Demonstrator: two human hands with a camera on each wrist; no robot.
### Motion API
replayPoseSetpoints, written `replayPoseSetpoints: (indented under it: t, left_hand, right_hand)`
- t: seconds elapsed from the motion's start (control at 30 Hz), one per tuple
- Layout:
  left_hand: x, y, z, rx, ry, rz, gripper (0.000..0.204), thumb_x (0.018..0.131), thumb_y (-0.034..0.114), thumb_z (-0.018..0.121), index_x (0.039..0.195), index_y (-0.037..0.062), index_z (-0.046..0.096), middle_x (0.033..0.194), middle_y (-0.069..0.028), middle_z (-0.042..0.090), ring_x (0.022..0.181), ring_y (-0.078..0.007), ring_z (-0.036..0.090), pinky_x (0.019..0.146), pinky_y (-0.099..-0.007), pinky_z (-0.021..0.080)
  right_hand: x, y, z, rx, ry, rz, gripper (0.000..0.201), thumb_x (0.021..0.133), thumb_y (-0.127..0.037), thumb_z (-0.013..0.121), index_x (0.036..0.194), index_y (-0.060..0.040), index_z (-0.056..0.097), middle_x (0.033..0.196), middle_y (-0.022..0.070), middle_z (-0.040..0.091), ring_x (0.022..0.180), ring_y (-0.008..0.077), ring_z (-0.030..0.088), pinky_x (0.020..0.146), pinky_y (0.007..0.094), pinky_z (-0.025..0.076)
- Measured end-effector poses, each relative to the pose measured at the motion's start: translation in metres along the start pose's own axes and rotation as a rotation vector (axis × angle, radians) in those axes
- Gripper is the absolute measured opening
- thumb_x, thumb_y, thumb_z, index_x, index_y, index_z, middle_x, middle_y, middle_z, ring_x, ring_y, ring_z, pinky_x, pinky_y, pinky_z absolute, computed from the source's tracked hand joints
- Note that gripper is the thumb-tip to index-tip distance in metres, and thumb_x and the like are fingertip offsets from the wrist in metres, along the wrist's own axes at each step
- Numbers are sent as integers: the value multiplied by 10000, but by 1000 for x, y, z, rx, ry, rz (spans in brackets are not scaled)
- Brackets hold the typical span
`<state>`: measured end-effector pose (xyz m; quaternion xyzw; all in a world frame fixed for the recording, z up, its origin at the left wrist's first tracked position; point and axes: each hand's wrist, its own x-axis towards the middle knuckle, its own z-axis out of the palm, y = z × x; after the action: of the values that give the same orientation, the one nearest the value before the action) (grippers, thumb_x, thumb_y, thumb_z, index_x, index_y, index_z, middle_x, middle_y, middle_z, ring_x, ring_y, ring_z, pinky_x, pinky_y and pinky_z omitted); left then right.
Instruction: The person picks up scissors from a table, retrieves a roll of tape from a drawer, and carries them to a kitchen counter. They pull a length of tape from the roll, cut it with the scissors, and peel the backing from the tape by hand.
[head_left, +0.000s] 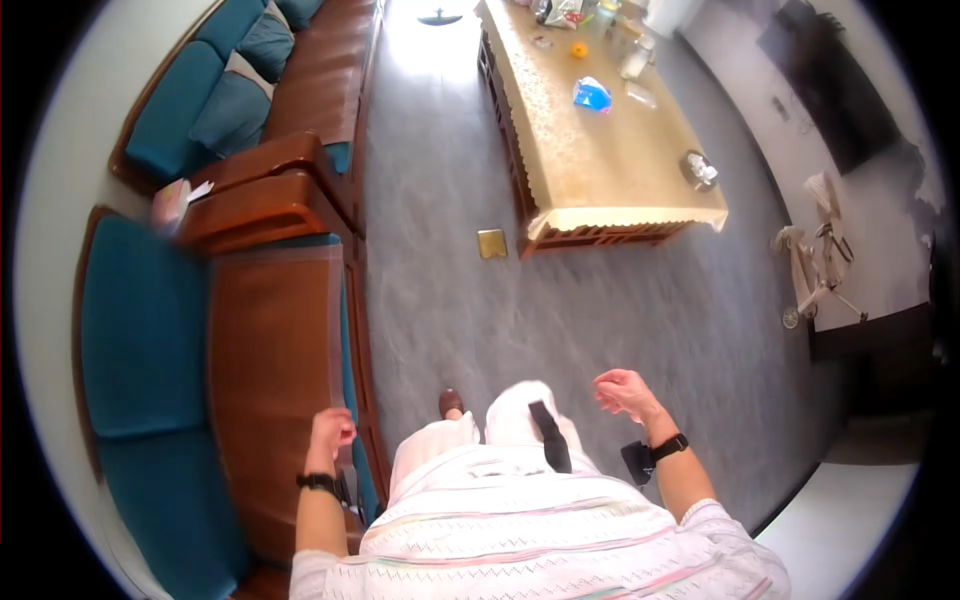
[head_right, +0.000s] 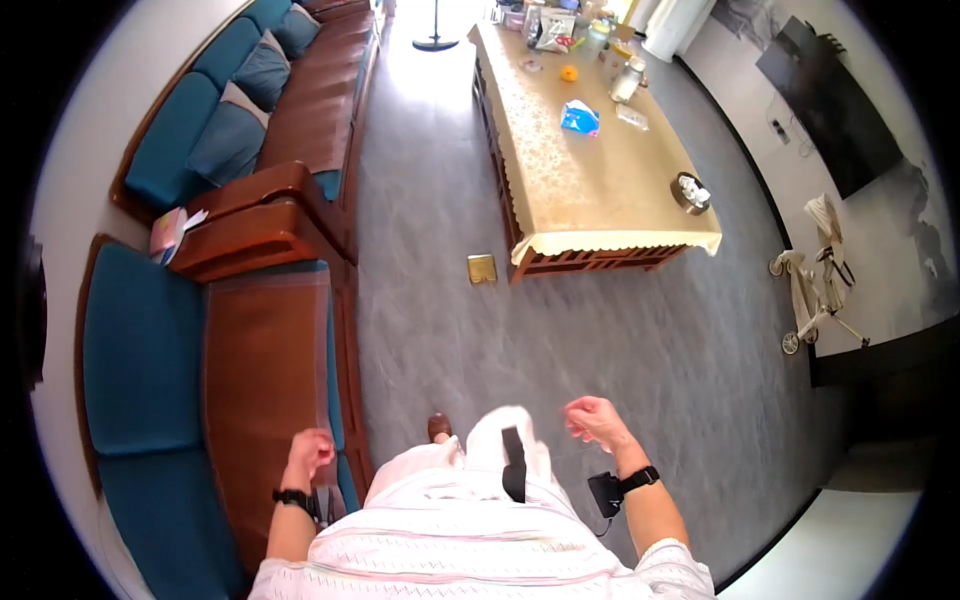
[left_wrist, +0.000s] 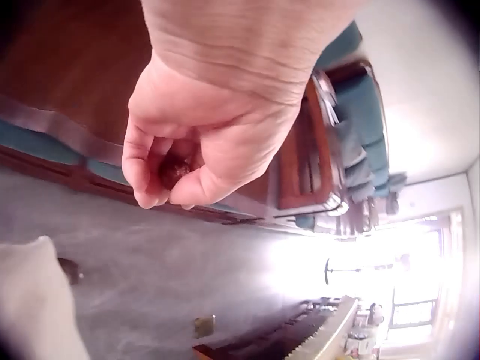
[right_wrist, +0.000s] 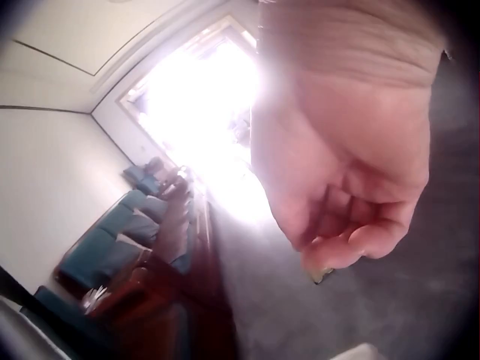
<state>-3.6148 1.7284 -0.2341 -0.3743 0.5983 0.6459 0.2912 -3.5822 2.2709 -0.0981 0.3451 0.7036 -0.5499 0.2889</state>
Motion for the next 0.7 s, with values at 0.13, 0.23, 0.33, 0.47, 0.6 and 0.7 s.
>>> replayPoseSetpoints:
  t: [0.13,0.23,0.33,0.47,0.6,0.7]
  left_hand:
    - [76,160,64,137,-41,129,207,702,-46,526,899,5,561,689,-69,570,530,-158,561,454,-263,463]
    - [122,237,110,156,-102,220,206,698,-38,535,898,5,563,701,-80,582,536,-169,568,456,-268,465]
    - [161,276,130,43,-173,161,220,696,-38,532,910,4,564,705,-89,589,537,-181,573,461,-272,469]
    - [185,312,138,58,-58,30,253,687,-53,522,935,-10,550,705,-100,590,537,-197,574,450,-277,467]
    - [222,340,123,-105,-33,38,264,684,-68,507,940,-22,550,708,-104,592,534,-198,570,443,-274,466]
    - [263,378,124,-113,58,-81,264,672,-83,491,928,-39,537,690,-137,581,509,-214,560,414,-286,455]
  right_hand:
    - [54,-28,-20,83,48,122,174,807,-151,572,929,-28,583,741,41,611,569,97,561,456,212,426]
    - [96,-60,-36,92,72,175,167,781,-153,556,907,-52,600,729,25,609,573,94,554,443,214,402]
    - [168,-126,-61,108,91,139,155,785,-156,558,893,-53,599,702,25,603,544,90,545,411,213,393]
    - [241,-258,-70,48,60,-13,160,798,-185,550,864,-46,594,631,23,575,492,90,523,382,218,392]
    - [341,-398,-69,-73,-37,-173,193,803,-180,534,895,-23,600,714,40,601,540,111,553,421,229,409]
    - [407,-486,-60,-89,-49,-283,209,804,-183,533,926,-30,606,723,39,608,550,108,562,440,230,418]
